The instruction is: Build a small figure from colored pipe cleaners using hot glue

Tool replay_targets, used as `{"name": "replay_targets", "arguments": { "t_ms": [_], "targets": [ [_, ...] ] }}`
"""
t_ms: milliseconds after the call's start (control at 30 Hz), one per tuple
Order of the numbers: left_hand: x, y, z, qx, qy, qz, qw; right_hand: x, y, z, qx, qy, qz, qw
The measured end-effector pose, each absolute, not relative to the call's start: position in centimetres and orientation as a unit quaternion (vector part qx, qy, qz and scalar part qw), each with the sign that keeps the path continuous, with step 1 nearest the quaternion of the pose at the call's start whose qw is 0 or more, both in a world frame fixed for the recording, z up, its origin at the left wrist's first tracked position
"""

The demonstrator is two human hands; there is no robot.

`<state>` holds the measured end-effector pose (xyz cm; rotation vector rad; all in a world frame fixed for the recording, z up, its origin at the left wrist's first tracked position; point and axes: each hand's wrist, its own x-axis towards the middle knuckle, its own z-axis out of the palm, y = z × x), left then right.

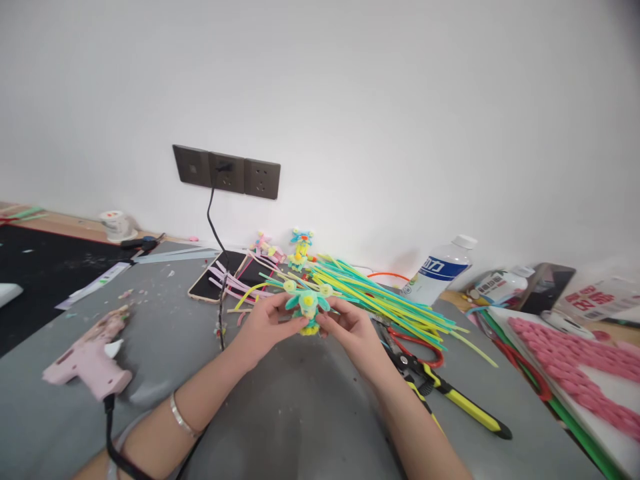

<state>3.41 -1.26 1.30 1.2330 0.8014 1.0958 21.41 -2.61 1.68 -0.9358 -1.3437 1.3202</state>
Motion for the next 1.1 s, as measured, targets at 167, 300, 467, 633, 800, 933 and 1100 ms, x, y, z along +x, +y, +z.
{"name": "replay_targets", "arguments": {
  "t_ms": [167, 300, 467, 633, 800, 933, 1100],
  "targets": [
    [3.19, -1.14, 0.96, 0.547, 0.334, 0.466, 0.610, 21.52, -2.66, 1.96, -0.367, -0.572, 0.547, 0.490],
    [3.06, -1.17, 0.86, 0.562, 0.309, 0.458, 0.616, 21.59, -2.68, 2.39, -0.355, -0.589, 0.554, 0.470],
    [3.04, -1.30, 1.16, 0.567, 0.284, 0.458, 0.623, 21.51, -2.78, 2.28, -0.351, -0.560, 0.584, 0.470],
    [3.12, -1.35, 1.41, 0.553, 0.308, 0.478, 0.609, 21.62, -2.90, 1.77, -0.345, -0.522, 0.606, 0.492],
    [3.01, -1.38, 1.55, 0.550, 0.298, 0.481, 0.614, 21.89, -2.94, 1.69, -0.333, -0.516, 0.621, 0.488],
    [2.94, -1.40, 1.59, 0.552, 0.289, 0.457, 0.634, 22.05, -2.92, 1.73, -0.317, -0.521, 0.634, 0.475],
    [2.83, -1.46, 1.83, 0.563, 0.256, 0.429, 0.659, 22.32, -3.02, 2.05, -0.280, -0.548, 0.651, 0.443]
  ]
}}
